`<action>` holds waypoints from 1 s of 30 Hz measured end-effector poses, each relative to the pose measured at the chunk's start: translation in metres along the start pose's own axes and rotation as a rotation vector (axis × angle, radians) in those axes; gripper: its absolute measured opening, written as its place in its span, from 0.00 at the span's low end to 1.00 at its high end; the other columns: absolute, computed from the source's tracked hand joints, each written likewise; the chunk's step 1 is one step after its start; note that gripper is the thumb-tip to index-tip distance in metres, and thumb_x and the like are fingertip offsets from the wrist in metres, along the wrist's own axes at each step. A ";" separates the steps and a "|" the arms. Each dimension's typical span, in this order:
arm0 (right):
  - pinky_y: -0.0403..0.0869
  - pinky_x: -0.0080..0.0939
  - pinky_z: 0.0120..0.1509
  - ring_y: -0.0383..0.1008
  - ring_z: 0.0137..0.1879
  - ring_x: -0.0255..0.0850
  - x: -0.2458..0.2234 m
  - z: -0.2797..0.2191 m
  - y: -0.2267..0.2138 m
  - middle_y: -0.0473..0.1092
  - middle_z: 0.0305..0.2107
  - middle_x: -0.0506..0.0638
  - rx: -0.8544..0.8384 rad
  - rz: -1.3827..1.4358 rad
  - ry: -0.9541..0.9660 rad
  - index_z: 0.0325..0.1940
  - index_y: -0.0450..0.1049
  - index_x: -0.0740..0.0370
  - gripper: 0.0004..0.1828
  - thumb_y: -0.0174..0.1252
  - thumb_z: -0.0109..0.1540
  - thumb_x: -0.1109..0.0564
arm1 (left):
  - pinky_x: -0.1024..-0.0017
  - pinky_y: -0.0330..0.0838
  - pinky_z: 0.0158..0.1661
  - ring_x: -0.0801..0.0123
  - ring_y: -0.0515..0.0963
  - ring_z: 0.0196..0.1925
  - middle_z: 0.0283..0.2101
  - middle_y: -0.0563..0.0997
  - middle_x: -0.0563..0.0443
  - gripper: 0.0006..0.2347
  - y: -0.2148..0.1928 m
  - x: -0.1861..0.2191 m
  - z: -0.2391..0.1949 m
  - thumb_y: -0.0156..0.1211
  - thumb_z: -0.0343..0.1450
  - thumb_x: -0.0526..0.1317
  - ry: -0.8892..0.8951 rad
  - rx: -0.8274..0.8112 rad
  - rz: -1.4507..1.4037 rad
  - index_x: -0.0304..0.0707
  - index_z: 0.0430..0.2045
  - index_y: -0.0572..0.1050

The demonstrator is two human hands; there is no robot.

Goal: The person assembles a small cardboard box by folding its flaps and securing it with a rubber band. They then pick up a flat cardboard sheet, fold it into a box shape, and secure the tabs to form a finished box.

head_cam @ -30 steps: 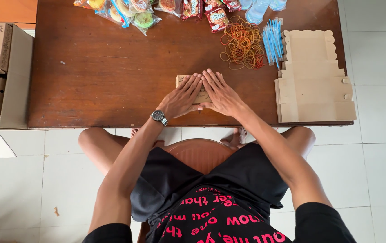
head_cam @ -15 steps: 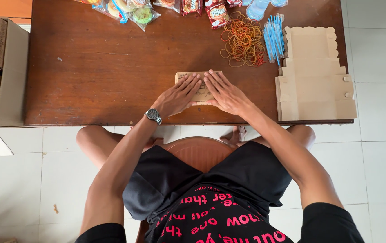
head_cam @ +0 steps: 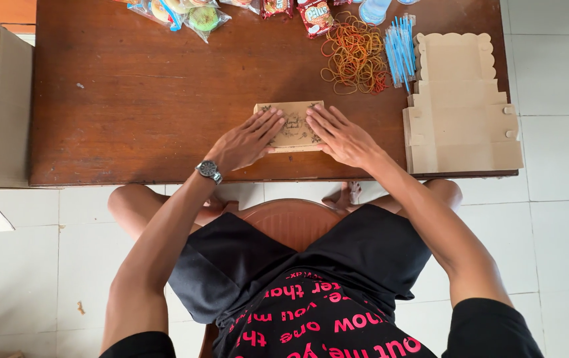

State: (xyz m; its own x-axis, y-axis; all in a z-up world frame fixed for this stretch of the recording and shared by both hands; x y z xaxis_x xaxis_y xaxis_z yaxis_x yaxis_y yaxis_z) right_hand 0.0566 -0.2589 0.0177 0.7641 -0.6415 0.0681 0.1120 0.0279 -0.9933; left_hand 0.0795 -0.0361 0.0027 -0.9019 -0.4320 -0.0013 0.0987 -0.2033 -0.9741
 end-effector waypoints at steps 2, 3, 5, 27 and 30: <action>0.49 0.58 0.81 0.45 0.81 0.56 -0.001 -0.004 0.000 0.48 0.75 0.65 0.067 0.065 0.005 0.76 0.54 0.70 0.35 0.45 0.71 0.45 | 0.59 0.41 0.75 0.52 0.50 0.78 0.76 0.53 0.38 0.28 -0.007 0.002 -0.004 0.36 0.80 0.52 -0.038 0.014 -0.041 0.31 0.73 0.51; 0.49 0.58 0.81 0.46 0.80 0.57 0.000 -0.005 -0.002 0.48 0.75 0.66 0.136 0.130 0.009 0.77 0.52 0.70 0.36 0.44 0.71 0.45 | 0.59 0.40 0.75 0.53 0.48 0.79 0.77 0.51 0.40 0.28 -0.012 0.000 -0.006 0.32 0.80 0.53 -0.075 0.029 -0.079 0.34 0.74 0.49; 0.46 0.58 0.81 0.41 0.81 0.57 0.003 -0.012 0.003 0.42 0.76 0.64 0.234 0.329 0.077 0.79 0.44 0.67 0.35 0.39 0.72 0.46 | 0.57 0.40 0.74 0.48 0.48 0.78 0.76 0.51 0.35 0.31 -0.014 -0.003 -0.016 0.35 0.80 0.55 -0.178 0.091 -0.176 0.31 0.73 0.49; 0.27 0.47 0.85 0.27 0.83 0.44 -0.019 0.016 0.048 0.31 0.79 0.49 0.618 1.439 0.731 0.83 0.36 0.51 0.39 0.13 0.73 0.32 | 0.54 0.25 0.75 0.50 0.30 0.79 0.79 0.33 0.43 0.28 0.008 0.004 0.003 0.14 0.81 0.56 -0.855 0.579 -1.391 0.44 0.76 0.33; 0.29 0.46 0.85 0.29 0.83 0.44 -0.020 0.016 0.045 0.33 0.79 0.48 0.638 1.445 0.745 0.83 0.38 0.51 0.38 0.13 0.73 0.32 | 0.55 0.26 0.75 0.51 0.31 0.79 0.79 0.34 0.42 0.26 0.034 -0.001 -0.003 0.16 0.82 0.52 -0.845 0.557 -1.419 0.44 0.76 0.33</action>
State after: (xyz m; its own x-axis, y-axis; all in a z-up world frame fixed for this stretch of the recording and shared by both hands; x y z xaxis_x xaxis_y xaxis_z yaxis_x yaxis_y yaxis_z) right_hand 0.0570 -0.2328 -0.0268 0.0570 -0.0106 -0.9983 0.0140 0.9999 -0.0098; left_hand 0.0822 -0.0404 -0.0308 0.0218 0.0705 0.9973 -0.2227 -0.9721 0.0736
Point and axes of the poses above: each hand's wrist, its own z-axis towards the middle knuckle, its own y-axis out of the palm, x = y × z, the point moved 6 cm from there along z, towards the middle knuckle
